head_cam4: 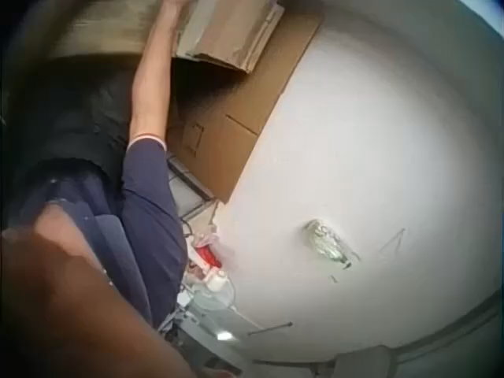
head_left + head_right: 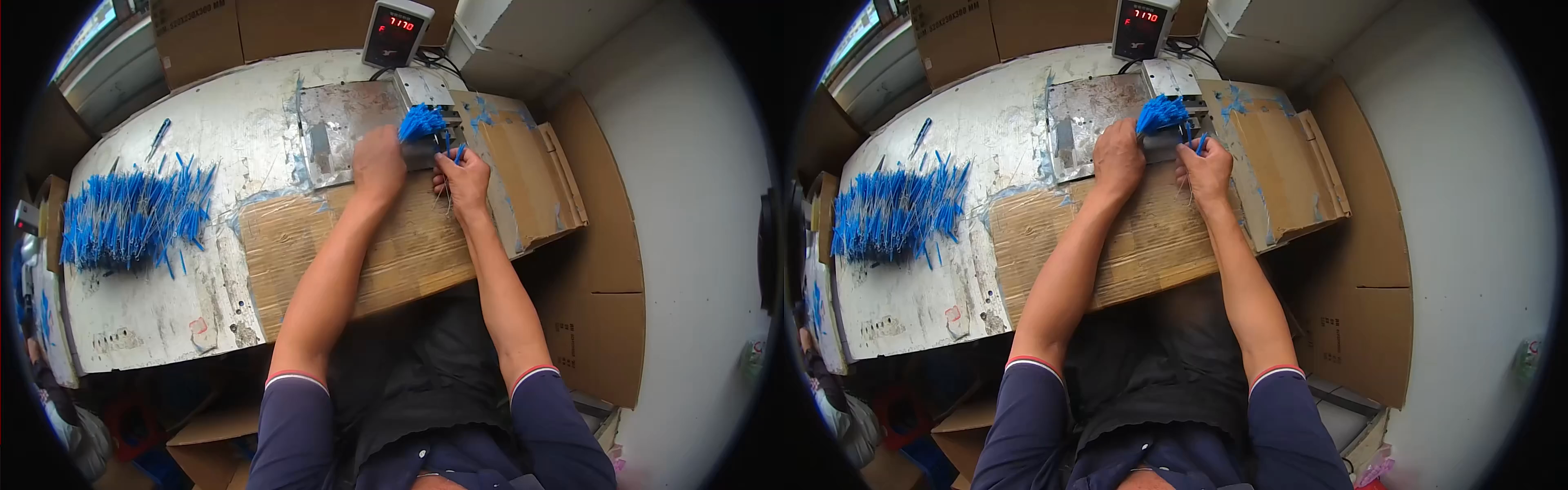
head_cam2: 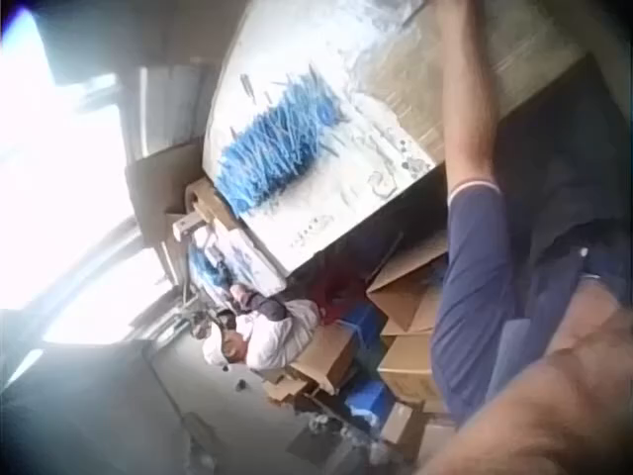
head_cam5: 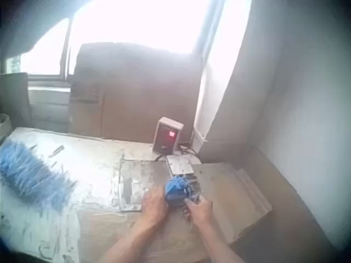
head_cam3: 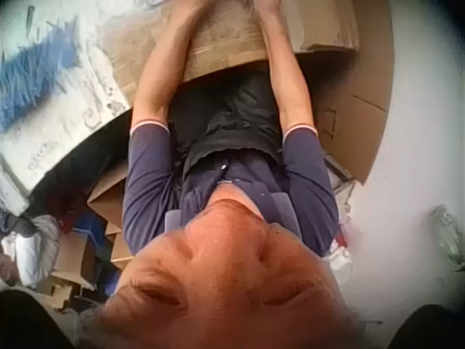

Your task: Assembling and sorting blue brush-like components using a machine and manually packing them into boxes.

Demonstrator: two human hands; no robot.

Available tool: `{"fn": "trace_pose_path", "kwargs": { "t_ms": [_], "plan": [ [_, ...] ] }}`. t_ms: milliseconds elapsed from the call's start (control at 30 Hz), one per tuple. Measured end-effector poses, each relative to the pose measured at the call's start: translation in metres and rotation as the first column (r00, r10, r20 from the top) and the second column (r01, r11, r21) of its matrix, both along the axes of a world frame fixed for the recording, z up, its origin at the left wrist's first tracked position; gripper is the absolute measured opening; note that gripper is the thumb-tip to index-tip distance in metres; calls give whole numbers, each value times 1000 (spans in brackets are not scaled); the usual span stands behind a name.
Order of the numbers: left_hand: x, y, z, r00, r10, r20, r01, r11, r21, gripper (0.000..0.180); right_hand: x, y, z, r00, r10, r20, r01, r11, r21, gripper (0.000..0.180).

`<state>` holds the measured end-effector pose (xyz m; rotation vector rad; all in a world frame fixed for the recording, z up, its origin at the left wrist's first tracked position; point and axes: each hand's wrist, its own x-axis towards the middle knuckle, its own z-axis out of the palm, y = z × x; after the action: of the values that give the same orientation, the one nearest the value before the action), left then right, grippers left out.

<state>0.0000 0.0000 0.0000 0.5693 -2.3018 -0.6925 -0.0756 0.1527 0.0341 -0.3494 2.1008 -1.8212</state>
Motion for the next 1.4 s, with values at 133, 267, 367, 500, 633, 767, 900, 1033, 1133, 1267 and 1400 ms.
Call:
{"fn": "trace_pose_path", "kwargs": {
  "t_ms": [133,267,367,500,633,767,900,1033,1133,1267,1400],
  "plan": [
    [1,2,4,978,71,-195,-63,997,46,11,2,2,-5,997,44,-62,-53,987,-152,16],
    [1,-2,4,965,146,-219,-109,979,173,10,3,1,-6,1000,22,-14,-24,984,-177,14],
    [1,-2,7,959,169,-227,-119,969,217,11,1,-3,-5,998,-53,24,56,986,-155,14],
    [1,0,9,953,176,-245,-116,964,240,12,-1,-11,-2,997,-77,9,78,987,-140,11],
    [0,-1,8,953,176,-245,-117,964,239,11,1,-14,3,998,-60,27,62,996,-67,10],
    [0,0,7,952,183,-247,-118,959,258,11,5,-13,1,997,-9,70,21,985,-171,14],
    [-2,1,7,940,142,-310,-67,968,241,11,12,-16,2,995,84,46,-76,986,-146,14],
    [-3,0,7,927,71,-368,51,949,310,17,23,-23,2,989,142,45,-136,983,-123,11],
    [-1,-1,12,956,-7,-294,115,928,354,20,24,-22,-1,990,137,25,-133,983,-124,10],
    [0,0,17,975,-58,-216,137,918,372,23,24,-19,-7,994,102,29,-93,973,-212,10],
    [-1,-2,12,971,-35,-235,122,922,367,23,29,-16,-7,996,82,35,-68,952,-299,10]
  ]
}}
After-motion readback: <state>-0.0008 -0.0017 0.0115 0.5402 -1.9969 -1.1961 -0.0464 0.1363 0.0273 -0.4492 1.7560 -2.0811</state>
